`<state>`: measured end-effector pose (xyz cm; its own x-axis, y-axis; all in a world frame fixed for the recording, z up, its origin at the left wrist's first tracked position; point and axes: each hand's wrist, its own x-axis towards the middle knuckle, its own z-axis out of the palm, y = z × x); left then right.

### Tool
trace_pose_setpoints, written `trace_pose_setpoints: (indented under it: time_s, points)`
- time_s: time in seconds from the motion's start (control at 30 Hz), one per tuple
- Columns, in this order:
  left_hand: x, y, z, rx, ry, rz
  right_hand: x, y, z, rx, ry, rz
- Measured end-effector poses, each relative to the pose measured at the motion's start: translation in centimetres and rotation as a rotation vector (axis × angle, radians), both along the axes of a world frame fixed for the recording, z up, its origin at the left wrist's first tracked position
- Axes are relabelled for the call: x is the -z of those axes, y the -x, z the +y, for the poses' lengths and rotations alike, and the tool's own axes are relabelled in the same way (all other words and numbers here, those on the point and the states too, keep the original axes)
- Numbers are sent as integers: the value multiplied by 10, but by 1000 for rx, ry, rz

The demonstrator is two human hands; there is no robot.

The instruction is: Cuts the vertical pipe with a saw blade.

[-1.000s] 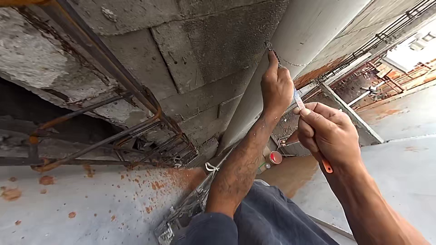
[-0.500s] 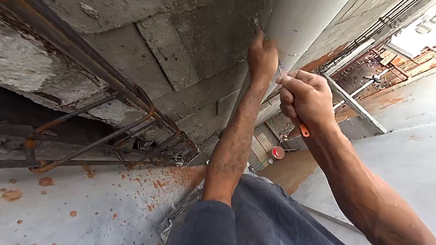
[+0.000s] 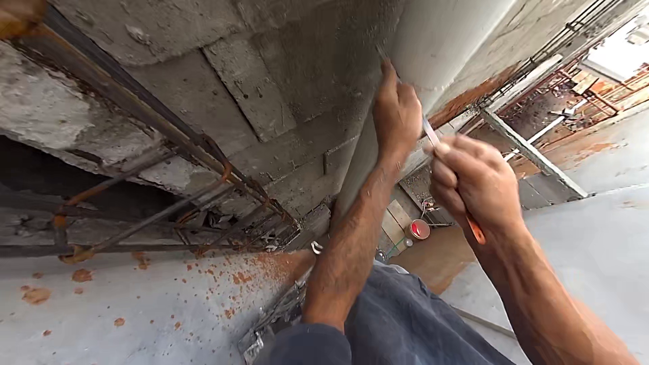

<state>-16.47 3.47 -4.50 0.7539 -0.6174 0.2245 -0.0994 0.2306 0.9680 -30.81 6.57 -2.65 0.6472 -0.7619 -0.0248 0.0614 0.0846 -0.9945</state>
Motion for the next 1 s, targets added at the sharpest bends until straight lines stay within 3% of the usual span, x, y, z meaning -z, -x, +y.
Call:
trace_pose_setpoints:
  time_s: [0.07, 0.2, 0.43, 0.77, 1.0]
  points:
    - [2, 6, 0, -36, -2, -30, 7, 4, -3, 21, -14, -23]
    - [-3, -28, -20, 18, -52, 23, 2, -30, -14, 21, -26, -83]
    - [0, -12, -10, 45, -4, -5, 7, -11, -18, 1, -39, -20]
    - [10, -42, -12, 70, 59, 32, 15, -31, -28, -33, -109, -69]
    - [6, -53, 11, 266, 65, 50, 7, -30, -27, -39, -122, -84]
